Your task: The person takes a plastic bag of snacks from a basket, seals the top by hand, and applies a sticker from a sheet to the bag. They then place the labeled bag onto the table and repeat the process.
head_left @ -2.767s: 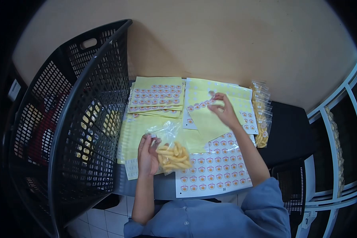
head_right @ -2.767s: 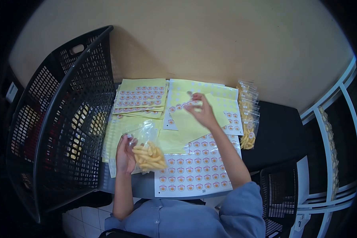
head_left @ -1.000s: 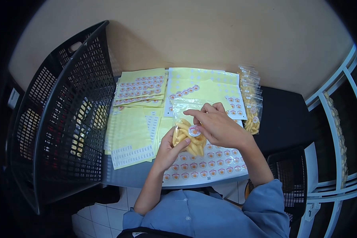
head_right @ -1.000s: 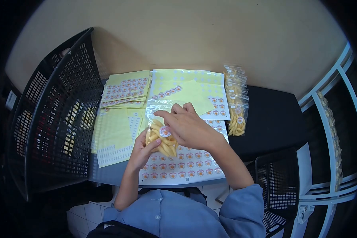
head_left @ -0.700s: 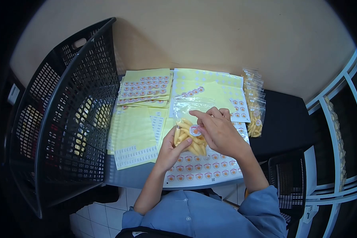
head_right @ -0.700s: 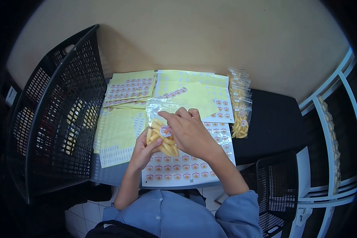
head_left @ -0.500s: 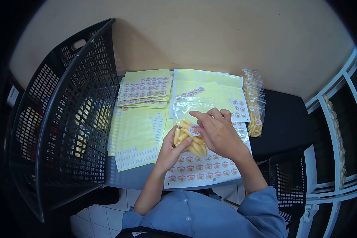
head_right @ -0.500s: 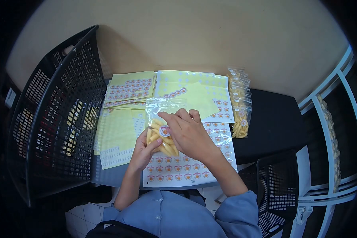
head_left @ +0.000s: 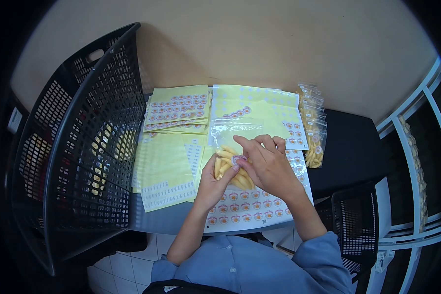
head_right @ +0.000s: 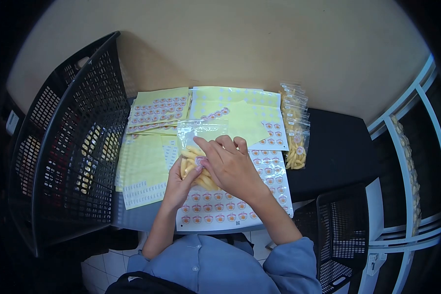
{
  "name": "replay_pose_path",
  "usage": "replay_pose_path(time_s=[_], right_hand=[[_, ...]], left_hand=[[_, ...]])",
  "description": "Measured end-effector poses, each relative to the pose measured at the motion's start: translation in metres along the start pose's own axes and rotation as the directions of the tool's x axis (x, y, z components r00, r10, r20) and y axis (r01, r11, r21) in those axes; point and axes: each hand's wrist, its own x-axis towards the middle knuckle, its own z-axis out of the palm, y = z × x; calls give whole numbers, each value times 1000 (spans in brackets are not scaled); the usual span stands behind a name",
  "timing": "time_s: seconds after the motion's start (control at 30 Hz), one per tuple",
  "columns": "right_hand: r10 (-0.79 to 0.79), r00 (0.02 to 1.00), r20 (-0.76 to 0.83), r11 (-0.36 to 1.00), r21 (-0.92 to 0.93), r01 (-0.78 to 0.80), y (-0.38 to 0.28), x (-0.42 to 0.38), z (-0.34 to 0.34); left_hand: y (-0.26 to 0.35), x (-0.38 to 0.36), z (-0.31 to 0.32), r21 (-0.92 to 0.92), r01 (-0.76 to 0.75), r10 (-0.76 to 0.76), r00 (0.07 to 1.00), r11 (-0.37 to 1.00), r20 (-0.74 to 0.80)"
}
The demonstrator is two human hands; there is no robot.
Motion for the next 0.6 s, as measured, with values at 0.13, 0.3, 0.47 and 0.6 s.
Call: replay_pose_path(time_s=[0.13, 0.3, 0.47, 0.6], right_hand=[[118, 976, -185, 980, 183, -83, 3, -8, 11], [104, 941, -322, 982, 180, -47, 5, -23, 22], [270, 903, -335, 945, 273, -181, 3, -29, 12], [363, 905, -222, 830, 519, -206, 9, -40, 19]], left_hand=[[-2, 0, 2, 47, -6, 8, 1000, 999, -30], [-4, -2, 8, 33, -31, 32, 999, 999, -39], [-4, -6, 20, 49, -51, 53, 998, 997, -36], [-16, -6, 27, -68, -27, 24, 999, 997, -39]])
